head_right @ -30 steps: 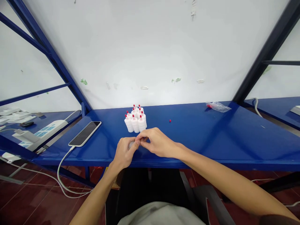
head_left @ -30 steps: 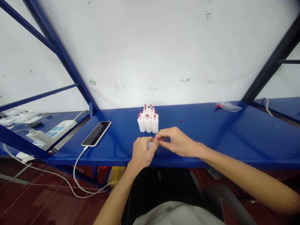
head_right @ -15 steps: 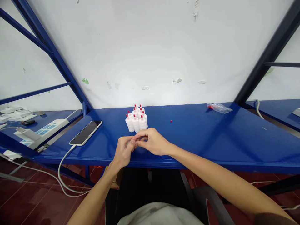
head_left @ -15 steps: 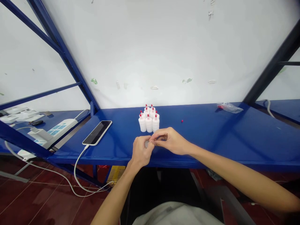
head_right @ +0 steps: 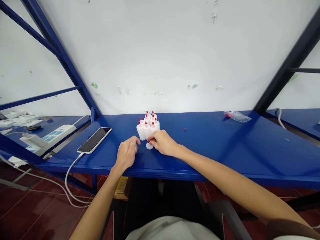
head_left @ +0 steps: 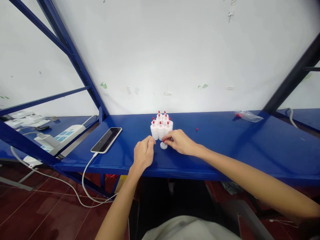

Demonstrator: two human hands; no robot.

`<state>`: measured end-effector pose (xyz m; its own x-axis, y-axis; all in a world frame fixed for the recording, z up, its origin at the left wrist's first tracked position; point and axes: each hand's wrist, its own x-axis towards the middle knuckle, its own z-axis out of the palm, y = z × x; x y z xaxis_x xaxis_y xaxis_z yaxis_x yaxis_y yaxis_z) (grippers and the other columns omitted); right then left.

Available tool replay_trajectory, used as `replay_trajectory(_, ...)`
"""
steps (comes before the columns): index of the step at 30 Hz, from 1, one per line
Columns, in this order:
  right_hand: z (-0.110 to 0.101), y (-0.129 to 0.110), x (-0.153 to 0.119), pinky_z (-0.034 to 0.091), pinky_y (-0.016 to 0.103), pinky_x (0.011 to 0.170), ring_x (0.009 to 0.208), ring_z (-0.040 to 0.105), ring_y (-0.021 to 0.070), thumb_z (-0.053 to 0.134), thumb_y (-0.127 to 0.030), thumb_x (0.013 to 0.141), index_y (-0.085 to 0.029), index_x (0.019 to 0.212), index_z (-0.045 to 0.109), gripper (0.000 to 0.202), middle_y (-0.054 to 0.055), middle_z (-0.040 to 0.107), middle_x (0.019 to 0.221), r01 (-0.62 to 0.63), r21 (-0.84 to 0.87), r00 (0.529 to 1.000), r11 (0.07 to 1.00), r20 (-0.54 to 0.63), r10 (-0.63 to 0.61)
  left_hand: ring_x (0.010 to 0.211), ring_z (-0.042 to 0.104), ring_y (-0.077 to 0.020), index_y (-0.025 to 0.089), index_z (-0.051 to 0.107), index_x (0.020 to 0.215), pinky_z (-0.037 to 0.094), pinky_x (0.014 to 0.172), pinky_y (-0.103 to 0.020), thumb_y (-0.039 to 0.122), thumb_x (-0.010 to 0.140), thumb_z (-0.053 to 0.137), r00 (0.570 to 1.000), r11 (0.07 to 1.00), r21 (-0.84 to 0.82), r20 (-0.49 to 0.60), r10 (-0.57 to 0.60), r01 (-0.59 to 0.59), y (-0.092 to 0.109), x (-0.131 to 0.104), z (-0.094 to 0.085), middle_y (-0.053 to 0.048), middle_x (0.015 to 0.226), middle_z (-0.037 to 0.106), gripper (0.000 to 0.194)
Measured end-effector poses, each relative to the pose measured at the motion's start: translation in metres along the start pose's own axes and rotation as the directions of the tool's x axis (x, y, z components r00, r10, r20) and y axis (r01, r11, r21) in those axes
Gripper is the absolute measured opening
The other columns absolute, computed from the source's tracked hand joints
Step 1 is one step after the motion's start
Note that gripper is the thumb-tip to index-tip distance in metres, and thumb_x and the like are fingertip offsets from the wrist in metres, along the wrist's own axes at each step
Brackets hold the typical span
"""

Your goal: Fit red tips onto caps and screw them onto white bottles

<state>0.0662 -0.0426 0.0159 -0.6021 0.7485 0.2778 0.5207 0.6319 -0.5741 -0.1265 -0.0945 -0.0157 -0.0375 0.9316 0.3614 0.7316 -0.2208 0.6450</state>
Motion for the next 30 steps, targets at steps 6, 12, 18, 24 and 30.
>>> replay_trajectory(6,0.002,-0.012,-0.019,0.056,0.031,0.08,0.086,0.073,0.0191,0.06,-0.011,0.086,-0.017,0.109,0.074,0.027,0.007,0.078,0.101,0.106,0.12,0.981,0.987,-0.175,-0.084,0.052,0.047,-0.0132,0.019,0.054,0.074,0.035,0.058,-0.026,0.04,0.1,0.026,0.99,0.943,-0.332,0.132,0.056,-0.009,0.011,-0.005,0.009,0.003,0.051,0.048,0.043)
replay_trajectory(12,0.01,-0.029,-0.03,0.059,0.03,0.082,0.084,0.071,0.0158,0.066,-0.018,0.085,-0.019,0.106,0.069,0.022,0.004,0.075,0.094,0.126,0.509,0.987,0.852,-0.15,-0.056,0.046,0.039,-0.0101,0.015,0.058,0.098,0.032,0.05,-0.024,0.035,0.092,0.038,0.975,0.794,-0.608,0.181,0.128,0.009,0.014,-0.011,0.017,0.005,0.053,0.046,0.029)
replay_trajectory(18,0.013,-0.03,-0.03,0.06,0.032,0.08,0.084,0.072,0.0172,0.07,-0.023,0.083,-0.02,0.111,0.066,0.028,0.004,0.073,0.093,0.083,0.651,0.994,0.754,-0.108,-0.016,0.043,0.037,-0.0084,0.013,0.056,0.112,0.029,0.044,-0.022,0.039,0.087,0.044,0.967,0.68,-0.732,0.198,0.16,0.038,0.009,-0.009,0.02,0.005,0.057,0.046,0.037)
replay_trajectory(24,0.014,-0.042,-0.032,0.061,0.031,0.076,0.077,0.073,0.0164,0.067,-0.022,0.084,-0.019,0.102,0.068,0.019,0.003,0.074,0.089,0.079,0.613,0.995,0.786,-0.092,-0.028,0.047,0.038,-0.0061,0.015,0.055,0.095,0.03,0.043,-0.021,0.035,0.08,0.052,0.922,0.568,-0.814,0.304,0.238,0.122,0.009,-0.008,0.016,0.002,0.071,0.05,0.025)
replay_trajectory(30,0.014,-0.044,-0.032,0.061,0.031,0.079,0.082,0.073,0.0166,0.067,-0.02,0.083,-0.02,0.101,0.069,0.018,0.003,0.075,0.091,0.111,0.549,0.99,0.828,-0.134,-0.043,0.045,0.038,-0.0061,0.015,0.053,0.089,0.028,0.042,-0.022,0.032,0.077,0.049,0.916,0.55,-0.822,0.322,0.238,0.146,0.008,-0.007,0.016,-0.001,0.074,0.055,0.021)
